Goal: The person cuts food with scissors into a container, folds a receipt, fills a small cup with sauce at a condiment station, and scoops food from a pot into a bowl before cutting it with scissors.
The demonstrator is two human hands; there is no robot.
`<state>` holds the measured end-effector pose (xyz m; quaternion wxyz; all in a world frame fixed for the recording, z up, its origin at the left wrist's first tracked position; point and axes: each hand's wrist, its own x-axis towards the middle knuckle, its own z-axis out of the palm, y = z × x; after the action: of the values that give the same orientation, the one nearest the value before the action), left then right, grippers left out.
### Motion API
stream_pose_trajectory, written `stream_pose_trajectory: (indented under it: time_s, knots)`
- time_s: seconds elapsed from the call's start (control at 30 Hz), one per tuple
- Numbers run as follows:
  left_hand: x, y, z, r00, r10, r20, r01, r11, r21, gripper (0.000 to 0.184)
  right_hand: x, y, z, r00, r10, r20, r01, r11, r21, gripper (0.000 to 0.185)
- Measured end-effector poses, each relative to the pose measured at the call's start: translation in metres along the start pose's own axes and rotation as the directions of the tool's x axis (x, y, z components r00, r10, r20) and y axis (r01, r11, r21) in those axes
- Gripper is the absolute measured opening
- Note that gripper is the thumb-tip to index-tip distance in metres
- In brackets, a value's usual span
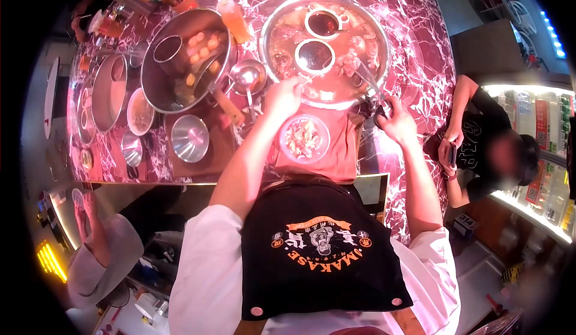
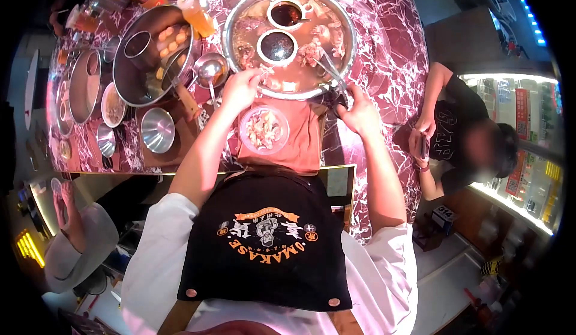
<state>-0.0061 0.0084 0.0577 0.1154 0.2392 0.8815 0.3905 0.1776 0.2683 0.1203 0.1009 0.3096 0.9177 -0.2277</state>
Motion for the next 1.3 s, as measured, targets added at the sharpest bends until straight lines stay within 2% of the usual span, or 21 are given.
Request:
stream_pose_trajectory:
  time_s: [0.07,0.17,0.23,0.33,0.37,0.4,0.5,0.53,0.6,0.63,0.67,0.7,0.77,0.8,0.87,1.0,1.1,1.17,1.3]
  knots:
    - [0.031,0.013,0.006,0.991,-0.06,0.12,0.051,0.996,0.072,0.022,0.013,-0.01,0.013,0.999,0.003,-0.044,-0.004,0.999,-0.032,0.059]
    - [0.062,0.005,0.022,0.978,-0.023,0.206,0.011,0.998,0.061,0.021,0.027,-0.011,0.027,0.998,-0.032,-0.06,0.026,0.996,-0.091,0.056]
    - [0.072,0.001,0.027,0.947,-0.076,0.313,0.075,0.997,0.015,0.021,0.031,0.002,0.033,0.992,-0.071,-0.102,0.06,0.993,-0.104,0.055]
    - [0.078,0.011,0.024,0.928,-0.107,0.356,0.108,0.994,0.015,0.02,0.03,0.008,0.031,0.978,-0.133,-0.161,0.115,0.987,-0.113,0.052]
    - [0.078,0.017,0.021,0.891,-0.194,0.41,0.217,0.976,-0.01,0.02,0.031,0.011,0.03,0.976,-0.152,-0.156,0.136,0.984,-0.111,0.052]
    - [0.078,0.016,0.026,0.89,-0.193,0.414,0.215,0.977,-0.007,0.02,0.031,0.013,0.029,0.973,-0.173,-0.151,0.157,0.981,-0.11,0.052]
    - [0.075,0.009,0.041,0.964,-0.052,0.263,0.042,0.998,0.042,0.017,0.031,0.013,0.025,0.973,-0.196,-0.124,0.183,0.977,-0.112,0.053]
    - [0.075,0.012,0.044,0.962,-0.049,0.267,0.038,0.998,0.048,0.017,0.031,0.012,0.024,0.973,-0.191,-0.127,0.178,0.978,-0.105,0.053]
    - [0.076,0.017,0.047,0.934,-0.139,0.33,0.151,0.988,-0.01,0.017,0.03,0.01,0.022,0.975,-0.199,-0.1,0.189,0.977,-0.098,0.053]
    - [0.075,0.015,0.051,0.94,-0.133,0.315,0.167,0.982,-0.084,0.017,0.029,0.013,0.024,0.975,-0.193,-0.106,0.184,0.979,-0.092,0.053]
    - [0.074,0.009,0.055,0.94,-0.125,0.318,0.158,0.984,-0.08,0.017,0.027,0.018,0.026,0.966,-0.204,-0.161,0.192,0.977,-0.089,0.055]
    - [0.073,0.0,0.062,0.948,-0.117,0.296,0.172,0.97,-0.169,0.017,0.026,0.022,0.026,0.953,-0.214,-0.216,0.199,0.976,-0.088,0.057]
    - [0.068,-0.016,0.067,0.965,-0.075,0.251,0.155,0.936,-0.315,0.019,0.013,0.025,0.025,0.965,-0.164,-0.207,0.159,0.986,-0.039,0.057]
    - [0.063,-0.017,0.065,0.927,-0.174,0.333,0.31,0.854,-0.417,0.02,0.01,0.025,0.026,0.975,-0.122,-0.185,0.125,0.992,0.006,0.058]
    - [0.055,-0.02,0.068,0.939,-0.169,0.299,0.304,0.814,-0.496,0.018,0.009,0.02,0.03,0.977,-0.103,-0.188,0.114,0.992,0.046,0.058]
    - [0.046,-0.013,0.071,0.923,-0.183,0.338,0.347,0.775,-0.528,0.018,0.013,0.007,0.039,0.982,-0.061,-0.18,0.082,0.991,0.109,0.058]
    - [0.043,-0.008,0.078,0.92,-0.209,0.33,0.37,0.739,-0.563,0.018,0.019,-0.003,0.041,0.993,-0.003,-0.119,0.007,1.0,0.029,0.061]
    - [0.046,-0.006,0.081,0.869,-0.229,0.438,0.469,0.661,-0.586,0.017,0.025,-0.01,0.046,0.994,0.024,-0.109,-0.019,0.999,0.047,0.062]
    - [0.051,-0.008,0.088,0.888,-0.169,0.427,0.41,0.712,-0.57,0.016,0.039,-0.012,0.068,0.994,0.054,-0.096,-0.044,0.994,0.101,0.063]
